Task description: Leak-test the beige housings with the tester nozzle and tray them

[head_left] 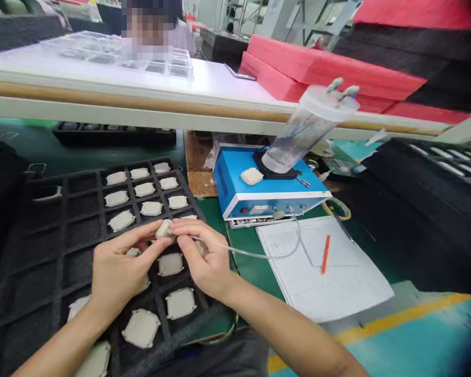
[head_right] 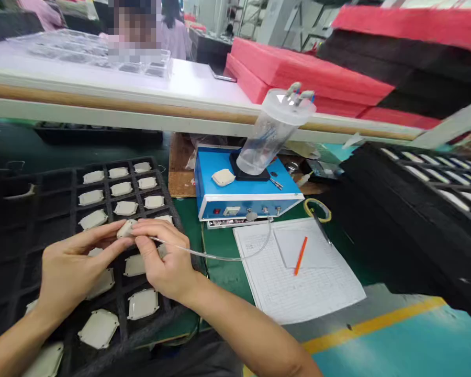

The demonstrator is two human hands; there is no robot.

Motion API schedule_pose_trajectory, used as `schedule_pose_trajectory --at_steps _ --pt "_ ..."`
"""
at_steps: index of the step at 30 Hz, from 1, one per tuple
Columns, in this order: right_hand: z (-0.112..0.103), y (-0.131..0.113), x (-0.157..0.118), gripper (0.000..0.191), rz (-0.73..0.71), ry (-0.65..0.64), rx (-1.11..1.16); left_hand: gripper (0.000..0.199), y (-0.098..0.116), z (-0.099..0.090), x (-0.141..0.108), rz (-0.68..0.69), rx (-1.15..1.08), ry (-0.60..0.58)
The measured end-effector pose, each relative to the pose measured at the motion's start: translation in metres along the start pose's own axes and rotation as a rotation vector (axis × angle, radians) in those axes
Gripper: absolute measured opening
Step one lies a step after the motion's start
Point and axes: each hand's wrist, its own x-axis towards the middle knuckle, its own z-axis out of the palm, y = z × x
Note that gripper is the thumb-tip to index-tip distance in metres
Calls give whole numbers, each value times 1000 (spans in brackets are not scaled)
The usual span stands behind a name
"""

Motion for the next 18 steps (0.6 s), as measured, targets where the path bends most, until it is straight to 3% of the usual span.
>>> schedule_pose_trajectory --at_steps 18 --pt "-2 4 0 17 -6 -1 -20 31 -1 3 2 22 -19 2"
